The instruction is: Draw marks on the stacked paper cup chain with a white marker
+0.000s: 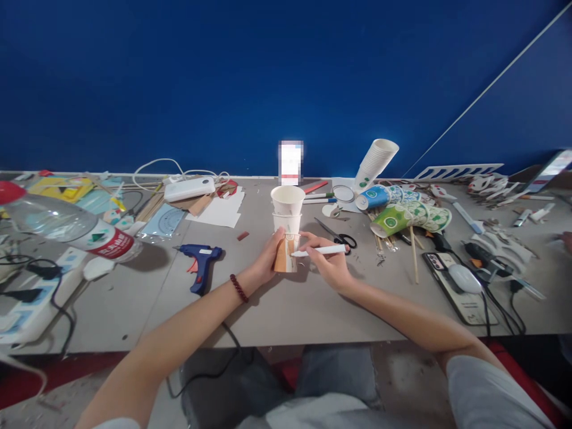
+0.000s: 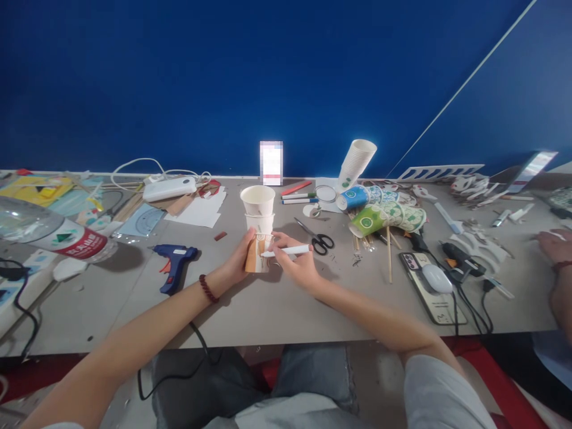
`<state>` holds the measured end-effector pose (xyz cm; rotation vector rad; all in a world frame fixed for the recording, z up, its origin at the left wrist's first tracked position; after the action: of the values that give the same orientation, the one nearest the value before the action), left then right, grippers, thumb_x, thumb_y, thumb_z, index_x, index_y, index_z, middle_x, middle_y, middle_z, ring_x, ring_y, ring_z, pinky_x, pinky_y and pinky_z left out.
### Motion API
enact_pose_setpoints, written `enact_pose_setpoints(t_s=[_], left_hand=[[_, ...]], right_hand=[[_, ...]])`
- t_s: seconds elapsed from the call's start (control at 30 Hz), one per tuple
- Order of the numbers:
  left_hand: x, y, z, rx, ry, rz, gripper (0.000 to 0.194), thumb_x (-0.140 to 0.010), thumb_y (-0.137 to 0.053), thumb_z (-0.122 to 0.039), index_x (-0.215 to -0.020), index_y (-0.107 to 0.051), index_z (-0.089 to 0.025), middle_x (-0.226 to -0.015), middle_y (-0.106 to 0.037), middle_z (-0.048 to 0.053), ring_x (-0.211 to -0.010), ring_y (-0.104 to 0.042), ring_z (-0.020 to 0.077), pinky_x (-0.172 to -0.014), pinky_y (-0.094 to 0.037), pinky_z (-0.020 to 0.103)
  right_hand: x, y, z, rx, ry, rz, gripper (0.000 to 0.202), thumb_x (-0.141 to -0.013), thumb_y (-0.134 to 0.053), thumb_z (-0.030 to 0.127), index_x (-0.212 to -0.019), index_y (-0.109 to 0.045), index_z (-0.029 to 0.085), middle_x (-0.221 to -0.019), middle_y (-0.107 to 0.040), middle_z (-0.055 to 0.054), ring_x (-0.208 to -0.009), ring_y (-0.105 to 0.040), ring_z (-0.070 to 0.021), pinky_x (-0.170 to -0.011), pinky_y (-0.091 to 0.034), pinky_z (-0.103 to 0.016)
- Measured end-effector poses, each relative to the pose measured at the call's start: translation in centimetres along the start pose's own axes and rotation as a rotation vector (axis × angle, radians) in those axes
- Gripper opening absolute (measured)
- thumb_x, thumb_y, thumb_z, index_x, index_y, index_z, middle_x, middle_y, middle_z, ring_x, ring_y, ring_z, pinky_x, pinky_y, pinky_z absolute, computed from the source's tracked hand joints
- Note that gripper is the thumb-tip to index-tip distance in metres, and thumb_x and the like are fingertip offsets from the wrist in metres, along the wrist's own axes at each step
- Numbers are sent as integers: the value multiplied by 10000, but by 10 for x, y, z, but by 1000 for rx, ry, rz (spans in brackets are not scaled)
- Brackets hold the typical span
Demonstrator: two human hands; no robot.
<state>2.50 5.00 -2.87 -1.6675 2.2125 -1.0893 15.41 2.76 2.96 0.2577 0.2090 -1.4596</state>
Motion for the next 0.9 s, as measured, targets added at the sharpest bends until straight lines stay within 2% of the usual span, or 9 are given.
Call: enact_pose_setpoints(t_s=[0.07, 0.2, 0.3, 0.4, 0.6, 0.67, 0.73, 0.83, 0.9], left_hand=[[1, -1, -1, -5, -6, 1, 480, -853, -662, -551, -1093, -676, -135, -823, -729, 77, -663, -677, 179, -652, -526, 285], [2, -6, -3, -23, -12, 43, 553, -822, -670, -604, -1090, -674, -121, -862, -730, 95, -672, -675, 180, -636, -530, 287], [1, -8, -3, -30, -25, 70, 590, -779, -700, -633, -1065, -679, -117, -850, -723, 92, -678, -672, 180, -620, -528, 283], [0, -7, -2, -25, -34, 65, 592, -763, -716, -634, -1053, -678, -119, -850, -721, 94, -699, -677, 187, -639, -531, 288], [-1, -7, -1, -26, -35, 72, 607, -760, -716, -639, -1069, -685, -117, -899, -734, 109, -743, -687, 197, -669, -523, 292], [-2, -7, -2, -24, -42, 74, 601, -768, -708, -639, -1071, -687, -120, -893, -736, 104, -727, -682, 194, -656, -517, 293], [-1, -7, -3, -28, -49, 79, 588, -774, -704, -636, -1059, -689, -121, -892, -738, 102, -717, -679, 192, -643, -513, 293], [0, -7, -4, -36, -58, 69, 544, -798, -699, -603, -1056, -684, -124, -891, -741, 96, -691, -673, 181, -656, -514, 294], [1, -7, -5, -39, -60, 55, 520, -812, -697, -580, -1063, -680, -125, -887, -742, 91, -674, -670, 173, -668, -517, 293]], right_hand=[[0, 0, -1, -4, 7, 2, 255, -892, -633, 431, -740, -717, 244, -722, -725, -57, -1201, -650, -328, -872, -560, -429], [2, 3, -6, -9, 13, -24, 245, -905, -630, 447, -838, -730, 233, -986, -766, -80, -1154, -678, -289, -919, -562, -411], [2, 5, -12, -7, -43, -47, 305, -895, -630, 508, -922, -732, 222, -1093, -758, -95, -945, -733, -237, -789, -610, -362], [2, 4, -14, -13, -70, -48, 347, -885, -631, 543, -953, -731, 218, -1112, -758, -97, -768, -727, -181, -696, -619, -324], [3, 4, -14, -17, -77, -62, 322, -876, -648, 527, -952, -743, 229, -1110, -756, -90, -739, -718, -168, -670, -616, -312], [3, 3, -14, -6, -77, -58, 323, -875, -647, 523, -942, -748, 225, -1136, -748, -100, -782, -726, -186, -675, -617, -324], [2, 3, -11, 7, -57, -48, 311, -875, -645, 513, -893, -751, 221, -1103, -754, -103, -907, -734, -233, -702, -618, -341], [1, 2, -5, 18, 8, -27, 274, -890, -638, 465, -794, -739, 229, -882, -764, -79, -1113, -696, -297, -823, -602, -390], [1, 1, -3, 23, 37, -15, 258, -902, -629, 432, -770, -732, 236, -791, -748, -63, -1161, -679, -306, -898, -575, -418]])
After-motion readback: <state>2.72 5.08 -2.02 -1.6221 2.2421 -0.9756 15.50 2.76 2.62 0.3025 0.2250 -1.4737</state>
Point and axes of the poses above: each hand's wrist, its own x-axis away from the middle knuckle, its own y-axis out of the back of the hand, z = x × y, the point moved 7 cm from there along -x, towards the middle knuckle
